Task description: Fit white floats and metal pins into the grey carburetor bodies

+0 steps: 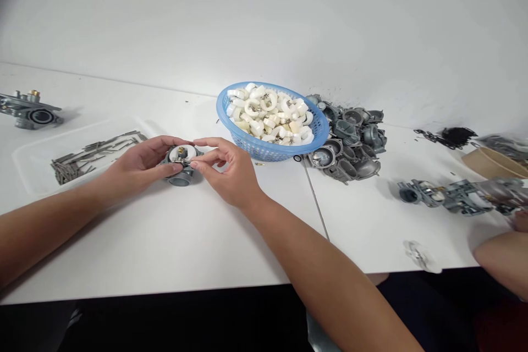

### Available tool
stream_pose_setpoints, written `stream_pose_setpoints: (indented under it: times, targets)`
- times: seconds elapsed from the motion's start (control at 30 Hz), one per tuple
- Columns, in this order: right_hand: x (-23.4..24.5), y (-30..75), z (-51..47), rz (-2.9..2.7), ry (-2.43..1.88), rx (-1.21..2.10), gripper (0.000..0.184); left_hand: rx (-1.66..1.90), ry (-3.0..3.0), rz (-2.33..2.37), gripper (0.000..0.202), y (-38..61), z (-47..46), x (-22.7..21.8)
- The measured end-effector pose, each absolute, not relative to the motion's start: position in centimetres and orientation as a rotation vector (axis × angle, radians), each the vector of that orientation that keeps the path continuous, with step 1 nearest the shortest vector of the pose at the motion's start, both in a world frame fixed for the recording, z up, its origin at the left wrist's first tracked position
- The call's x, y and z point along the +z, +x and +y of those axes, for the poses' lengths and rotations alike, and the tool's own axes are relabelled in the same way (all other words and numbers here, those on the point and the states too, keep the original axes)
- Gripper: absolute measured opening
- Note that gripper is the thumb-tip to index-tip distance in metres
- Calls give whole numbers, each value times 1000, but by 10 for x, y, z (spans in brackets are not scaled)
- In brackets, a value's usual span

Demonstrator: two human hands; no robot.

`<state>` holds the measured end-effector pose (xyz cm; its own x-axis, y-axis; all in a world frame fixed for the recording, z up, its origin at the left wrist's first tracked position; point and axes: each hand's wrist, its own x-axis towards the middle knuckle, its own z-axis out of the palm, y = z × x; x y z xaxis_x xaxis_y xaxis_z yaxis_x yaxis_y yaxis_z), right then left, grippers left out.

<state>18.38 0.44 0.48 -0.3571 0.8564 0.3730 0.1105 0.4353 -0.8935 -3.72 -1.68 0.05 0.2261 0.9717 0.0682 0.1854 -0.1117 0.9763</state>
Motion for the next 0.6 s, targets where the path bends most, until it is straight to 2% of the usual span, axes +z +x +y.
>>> stream_pose_setpoints:
  times: [0.6]
  targets:
    - [4, 180, -1, -1768, -857, 958, 19, 917, 1534, 1009, 46, -46, -9, 3]
